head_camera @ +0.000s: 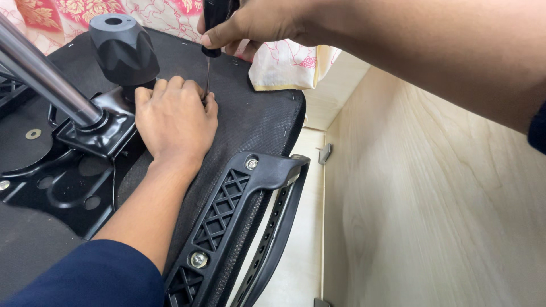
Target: The person uses a screwdriver to tighten screws on the underside of an overturned office chair. They secure the central metal base and then attach a black plastic side rail to the chair seat.
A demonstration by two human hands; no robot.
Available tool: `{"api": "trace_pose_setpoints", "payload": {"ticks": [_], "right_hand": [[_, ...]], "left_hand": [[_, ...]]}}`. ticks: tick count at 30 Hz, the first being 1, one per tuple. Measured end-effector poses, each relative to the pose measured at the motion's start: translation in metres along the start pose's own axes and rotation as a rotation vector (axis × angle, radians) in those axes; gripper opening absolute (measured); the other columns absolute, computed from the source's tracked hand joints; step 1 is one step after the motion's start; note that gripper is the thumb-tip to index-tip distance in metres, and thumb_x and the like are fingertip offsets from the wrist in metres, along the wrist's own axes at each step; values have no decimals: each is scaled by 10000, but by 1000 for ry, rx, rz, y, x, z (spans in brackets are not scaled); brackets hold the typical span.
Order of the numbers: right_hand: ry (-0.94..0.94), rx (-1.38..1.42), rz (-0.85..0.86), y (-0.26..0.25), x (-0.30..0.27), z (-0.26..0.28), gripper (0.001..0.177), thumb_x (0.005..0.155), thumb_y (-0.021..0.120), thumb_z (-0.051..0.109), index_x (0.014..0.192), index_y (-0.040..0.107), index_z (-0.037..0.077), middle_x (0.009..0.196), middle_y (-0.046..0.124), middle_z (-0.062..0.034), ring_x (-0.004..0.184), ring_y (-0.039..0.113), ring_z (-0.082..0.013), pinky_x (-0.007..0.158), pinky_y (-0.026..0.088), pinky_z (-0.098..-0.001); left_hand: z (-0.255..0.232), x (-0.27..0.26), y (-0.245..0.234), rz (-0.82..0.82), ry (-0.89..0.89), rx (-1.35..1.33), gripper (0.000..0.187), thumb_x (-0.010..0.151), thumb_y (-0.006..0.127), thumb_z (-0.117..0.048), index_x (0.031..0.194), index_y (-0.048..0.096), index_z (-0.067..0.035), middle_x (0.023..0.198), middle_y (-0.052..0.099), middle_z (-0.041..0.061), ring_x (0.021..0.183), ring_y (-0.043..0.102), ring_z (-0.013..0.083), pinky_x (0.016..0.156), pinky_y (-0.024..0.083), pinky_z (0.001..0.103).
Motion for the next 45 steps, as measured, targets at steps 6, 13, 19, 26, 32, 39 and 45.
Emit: {"api": "trace_pose_setpoints", "payload": {"ticks": [6, 13, 19, 26, 32, 39, 45], "right_hand": [[-9, 8, -24, 3, 9, -4, 546, 829, 746, 603, 988, 773, 82, 862, 757, -56, 791, 727, -142, 735, 589, -254], [-76, 44, -84, 6, 19, -9, 655, 801, 734, 671, 1044, 736, 63, 830, 734, -76, 758, 756, -160, 706, 628, -278], [-188, 73, -11, 5, 5, -7, 630, 824, 712, 673, 1025, 740, 76, 842, 724, -67, 769, 747, -150, 712, 625, -270], [-86, -19, -13, 7, 8, -7, 606, 849, 686, 674, 1002, 745, 91, 856, 712, -57, 782, 738, -139, 718, 622, -261], [-172, 54, 26, 14, 7, -4, 545, 865, 709, 631, 1007, 737, 105, 857, 713, -34, 765, 726, -122, 701, 620, -264], [-272, 55, -3, 10, -1, 5, 470, 859, 751, 570, 1029, 739, 132, 861, 744, 3, 741, 738, -95, 685, 627, -260], [-106, -78, -81, 1, -3, 0, 433, 857, 803, 473, 992, 720, 70, 835, 753, -37, 685, 745, -118, 647, 624, -258]], "left_hand": [[0, 0, -2, -11, 2, -7, 269, 936, 749, -377, 810, 765, -139, 864, 710, 40, 910, 659, 217, 879, 417, 380], [1, -2, -1, -9, 8, -5, 264, 948, 757, -361, 812, 767, -135, 852, 705, 39, 883, 657, 213, 870, 414, 374], [0, -2, 0, -15, 14, 11, 272, 951, 767, -370, 800, 764, -144, 842, 699, 30, 875, 658, 209, 880, 414, 378], [1, -3, 2, -16, 19, 10, 251, 944, 773, -362, 817, 774, -145, 844, 704, 24, 866, 657, 204, 873, 418, 379], [3, -4, 3, -48, 30, 7, 286, 941, 781, -367, 758, 771, -147, 852, 708, 18, 872, 656, 199, 862, 418, 366], [1, -4, 5, -4, 19, 55, 313, 962, 772, -385, 758, 777, -148, 833, 709, 10, 831, 654, 188, 870, 420, 368], [-2, -3, 0, -34, 24, 29, 289, 936, 782, -376, 764, 771, -143, 837, 705, 15, 839, 659, 204, 866, 424, 376]]}}
Point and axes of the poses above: each hand's wrist, its own x-axis towards the middle knuckle, its own y-axis out of the palm, z = x × y, the point moved 7 cm from there along x, towards the middle knuckle
